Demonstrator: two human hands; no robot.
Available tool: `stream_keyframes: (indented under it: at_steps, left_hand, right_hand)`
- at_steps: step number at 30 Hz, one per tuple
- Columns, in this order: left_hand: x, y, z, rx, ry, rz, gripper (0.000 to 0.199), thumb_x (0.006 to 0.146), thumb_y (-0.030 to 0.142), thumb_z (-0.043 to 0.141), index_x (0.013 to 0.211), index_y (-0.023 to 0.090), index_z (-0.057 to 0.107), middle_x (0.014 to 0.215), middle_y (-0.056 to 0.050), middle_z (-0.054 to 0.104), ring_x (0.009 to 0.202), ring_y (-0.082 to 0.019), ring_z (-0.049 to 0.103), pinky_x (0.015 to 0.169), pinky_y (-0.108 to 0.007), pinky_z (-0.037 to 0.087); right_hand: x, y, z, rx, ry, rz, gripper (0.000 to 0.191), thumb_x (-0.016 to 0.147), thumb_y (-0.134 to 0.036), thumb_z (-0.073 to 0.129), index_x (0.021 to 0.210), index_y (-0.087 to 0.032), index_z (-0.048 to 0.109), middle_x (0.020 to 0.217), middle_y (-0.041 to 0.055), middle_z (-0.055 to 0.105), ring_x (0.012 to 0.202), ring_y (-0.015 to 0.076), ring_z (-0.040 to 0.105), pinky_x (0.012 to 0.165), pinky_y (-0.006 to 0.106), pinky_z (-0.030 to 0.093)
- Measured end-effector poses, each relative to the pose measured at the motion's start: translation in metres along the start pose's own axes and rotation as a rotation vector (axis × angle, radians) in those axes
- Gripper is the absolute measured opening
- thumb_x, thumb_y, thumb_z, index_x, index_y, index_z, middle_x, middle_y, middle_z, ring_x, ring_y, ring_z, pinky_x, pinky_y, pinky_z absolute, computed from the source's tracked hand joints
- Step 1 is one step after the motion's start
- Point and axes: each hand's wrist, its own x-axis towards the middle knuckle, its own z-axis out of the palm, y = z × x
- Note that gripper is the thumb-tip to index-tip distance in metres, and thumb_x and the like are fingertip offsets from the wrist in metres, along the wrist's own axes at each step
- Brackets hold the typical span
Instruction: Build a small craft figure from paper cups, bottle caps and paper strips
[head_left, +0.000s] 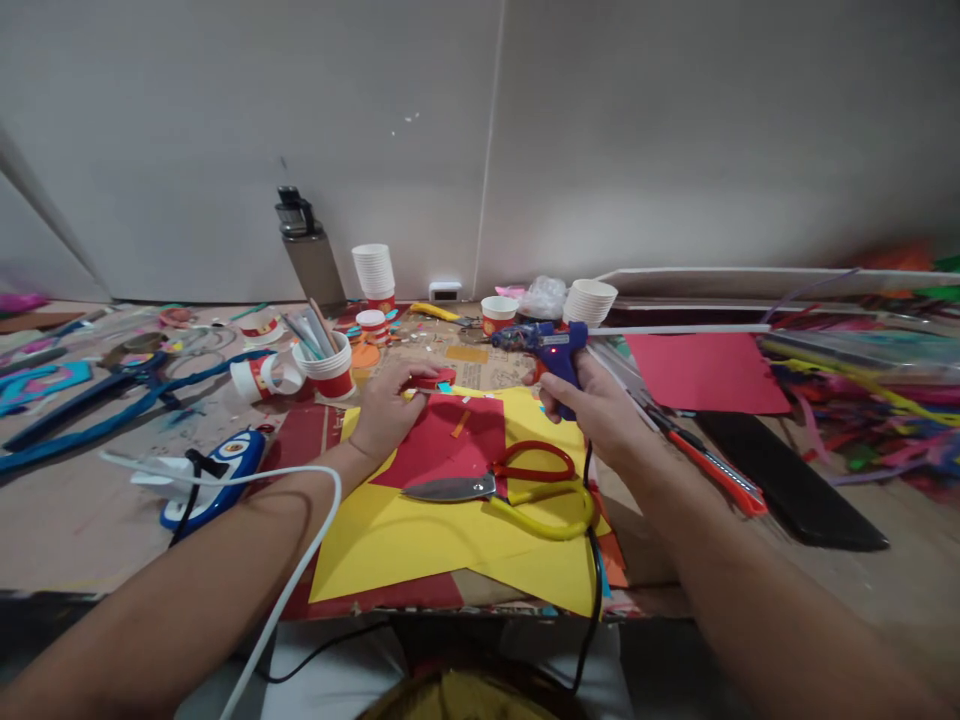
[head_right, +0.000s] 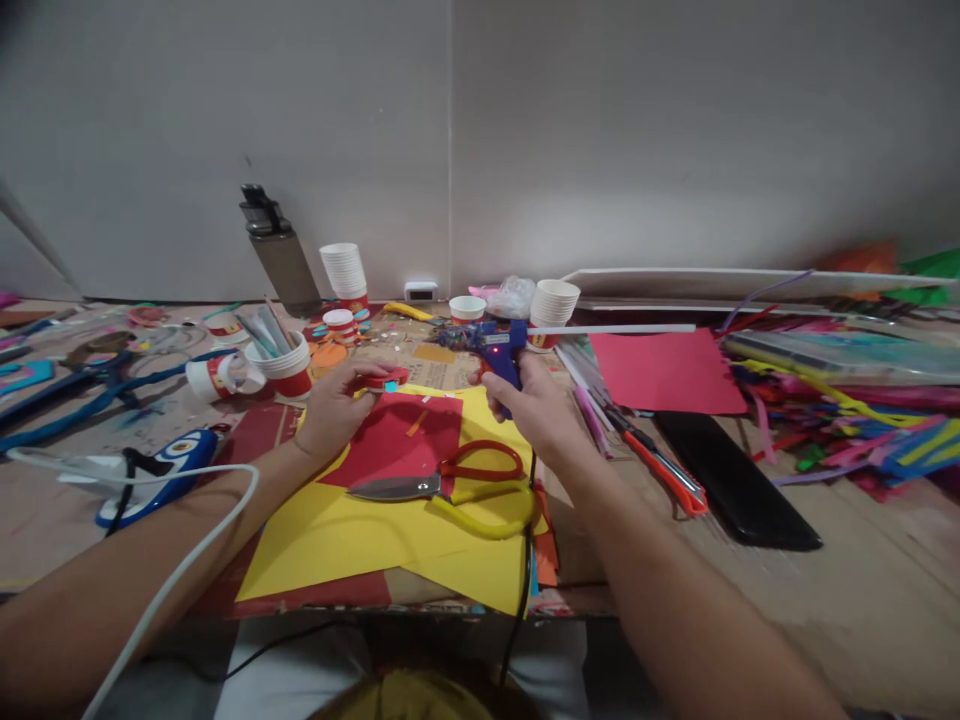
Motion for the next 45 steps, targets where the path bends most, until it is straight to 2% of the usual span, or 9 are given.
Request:
stream_keyframes:
  at_steps: [3,9,14,22,29,39,45]
  left_hand:
    - [0.003,0.001,-0.004,0.013,0.02,0.082,0.028,0.074,0.001,0.057,0.093,0.02,0.064,0.103,-0.005,0.07,0.103,-0.018,0.065,0.094,-0.039,0.052]
    - [0.006,0.006,-0.008,0.053,0.016,0.174,0.028,0.075,0.0,0.057,0.094,0.02,0.062,0.104,-0.005,0.069,0.106,-0.018,0.063,0.096,-0.04,0.051]
    - [0.005,0.009,-0.006,0.091,-0.012,0.222,0.028,0.074,-0.002,0.057,0.093,0.02,0.061,0.103,-0.005,0.069,0.105,-0.018,0.063,0.095,-0.041,0.051]
    - [0.006,0.011,-0.006,0.071,-0.03,0.229,0.029,0.075,-0.002,0.057,0.093,0.02,0.062,0.103,-0.005,0.069,0.106,-0.018,0.063,0.095,-0.04,0.051]
    - [0.006,0.012,-0.007,0.081,-0.045,0.219,0.026,0.077,0.001,0.056,0.092,0.02,0.061,0.103,-0.005,0.069,0.106,-0.018,0.063,0.094,-0.04,0.051]
    - [0.006,0.01,-0.007,0.058,-0.049,0.228,0.024,0.078,0.003,0.056,0.092,0.021,0.06,0.104,-0.005,0.069,0.106,-0.019,0.063,0.095,-0.042,0.05]
    - [0.005,0.008,-0.006,0.063,-0.039,0.225,0.025,0.078,0.001,0.055,0.092,0.021,0.06,0.104,-0.005,0.069,0.108,-0.018,0.062,0.096,-0.042,0.05]
  right_hand:
    - [-0.007,-0.008,0.002,-0.135,-0.058,0.002,0.024,0.082,-0.036,0.058,0.096,-0.018,0.051,0.073,-0.0005,0.058,0.054,0.0091,0.046,0.049,0.024,0.038]
    - [-0.014,-0.014,0.002,-0.405,-0.094,-0.063,0.024,0.086,-0.04,0.055,0.089,-0.016,0.055,0.068,-0.0004,0.051,0.057,0.0119,0.045,0.05,0.025,0.037]
    - [-0.016,-0.017,0.005,-0.435,-0.085,-0.082,0.025,0.086,-0.038,0.055,0.097,-0.016,0.057,0.068,-0.0001,0.052,0.058,0.0131,0.045,0.051,0.025,0.037]
    - [-0.016,-0.023,0.009,-0.493,-0.093,-0.062,0.023,0.084,-0.041,0.055,0.089,-0.018,0.058,0.065,0.0001,0.052,0.061,0.0162,0.047,0.06,0.029,0.044]
    - [-0.016,-0.025,0.009,-0.477,-0.09,-0.059,0.023,0.084,-0.04,0.056,0.09,-0.018,0.058,0.065,-0.0002,0.051,0.062,0.0159,0.047,0.062,0.029,0.045]
    - [-0.015,-0.026,0.01,-0.482,-0.102,-0.062,0.02,0.083,-0.039,0.057,0.088,-0.02,0.059,0.062,0.0005,0.051,0.062,0.0177,0.049,0.059,0.029,0.046]
    - [-0.015,-0.024,0.009,-0.484,-0.11,-0.084,0.025,0.085,-0.039,0.056,0.097,-0.018,0.062,0.076,0.004,0.061,0.068,0.0185,0.053,0.064,0.03,0.048]
